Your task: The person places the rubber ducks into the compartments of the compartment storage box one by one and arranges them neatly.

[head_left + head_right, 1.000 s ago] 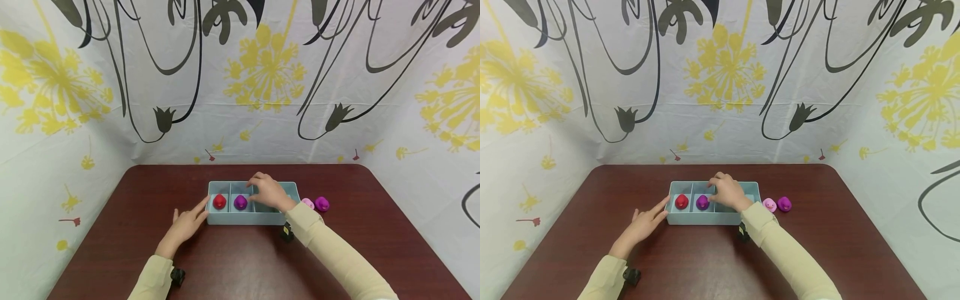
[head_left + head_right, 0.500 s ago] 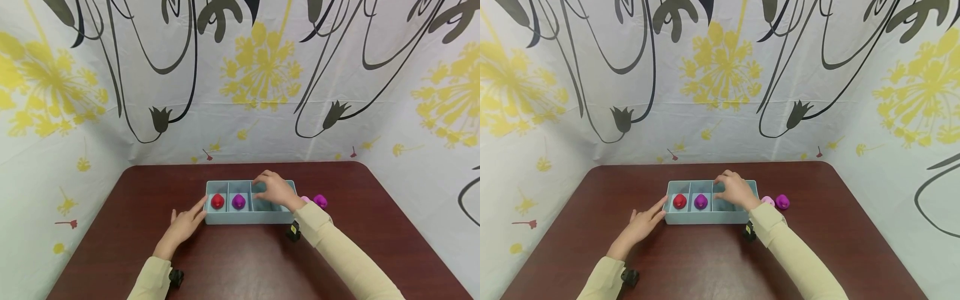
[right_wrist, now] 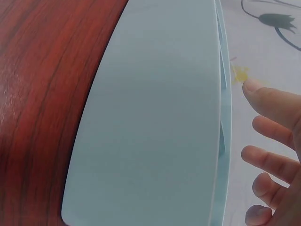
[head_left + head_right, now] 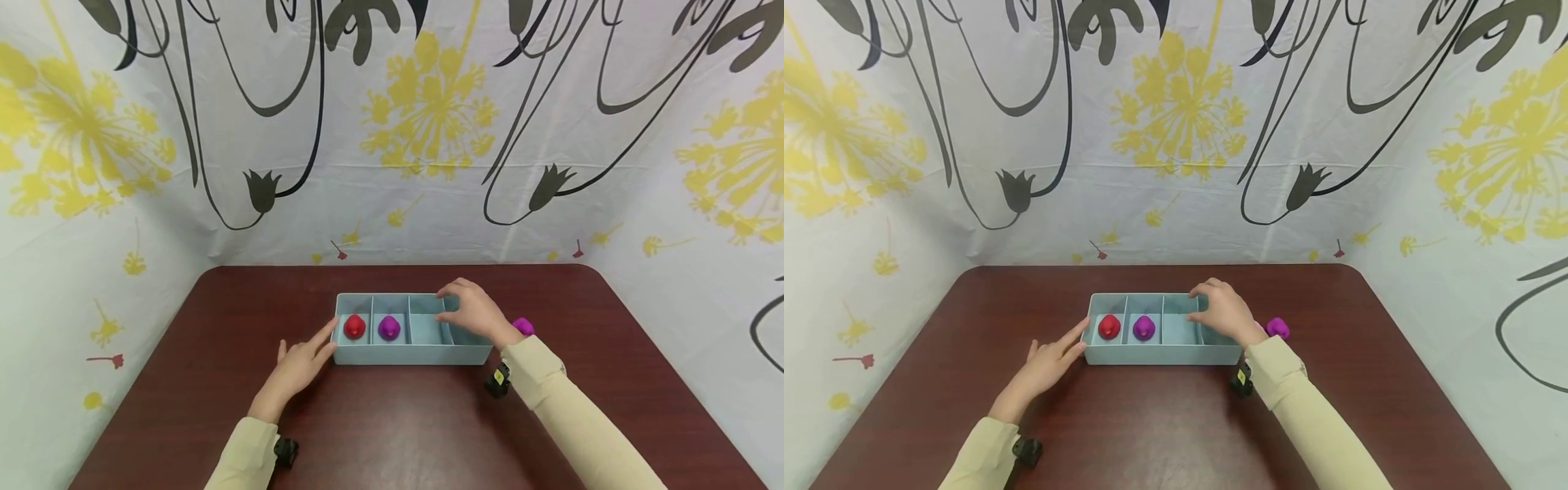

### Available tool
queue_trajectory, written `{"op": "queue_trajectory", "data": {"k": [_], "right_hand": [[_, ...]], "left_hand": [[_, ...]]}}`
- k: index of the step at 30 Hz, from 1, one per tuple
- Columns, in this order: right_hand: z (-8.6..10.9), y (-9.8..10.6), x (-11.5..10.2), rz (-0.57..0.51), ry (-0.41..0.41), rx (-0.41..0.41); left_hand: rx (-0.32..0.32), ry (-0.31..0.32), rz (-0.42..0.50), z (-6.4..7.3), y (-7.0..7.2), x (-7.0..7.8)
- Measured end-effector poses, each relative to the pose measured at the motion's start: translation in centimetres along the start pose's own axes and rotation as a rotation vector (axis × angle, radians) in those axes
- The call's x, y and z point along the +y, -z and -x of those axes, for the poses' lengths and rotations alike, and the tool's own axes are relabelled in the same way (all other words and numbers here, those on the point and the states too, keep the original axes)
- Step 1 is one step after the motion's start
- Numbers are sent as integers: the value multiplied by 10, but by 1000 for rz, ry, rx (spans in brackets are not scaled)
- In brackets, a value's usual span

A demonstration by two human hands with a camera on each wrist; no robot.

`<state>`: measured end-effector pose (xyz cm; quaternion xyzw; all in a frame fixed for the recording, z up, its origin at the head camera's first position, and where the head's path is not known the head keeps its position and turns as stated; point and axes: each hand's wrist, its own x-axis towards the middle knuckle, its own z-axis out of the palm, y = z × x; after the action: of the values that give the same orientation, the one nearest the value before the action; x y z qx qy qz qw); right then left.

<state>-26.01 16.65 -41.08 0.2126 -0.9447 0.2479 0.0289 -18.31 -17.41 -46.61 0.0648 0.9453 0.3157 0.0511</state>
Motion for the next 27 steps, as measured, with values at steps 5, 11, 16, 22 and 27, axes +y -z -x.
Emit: {"op": "queue_trajectory", "data": {"k": [5, 11, 16, 22, 27], "right_hand": [[5, 3, 10, -16, -12, 23], [13, 9, 23, -45, -41, 39], [19, 16, 32, -54, -49, 66], [28, 22, 44, -62, -96, 54], [32, 30, 52, -71, -122, 76]], "left_hand": [[-7, 11, -3, -1, 0, 0], [-4, 12, -13, -1, -1, 0], [8, 8, -7, 0, -1, 0], [12, 6, -14, 1, -2, 0], [16, 8, -15, 2, -2, 1]]}}
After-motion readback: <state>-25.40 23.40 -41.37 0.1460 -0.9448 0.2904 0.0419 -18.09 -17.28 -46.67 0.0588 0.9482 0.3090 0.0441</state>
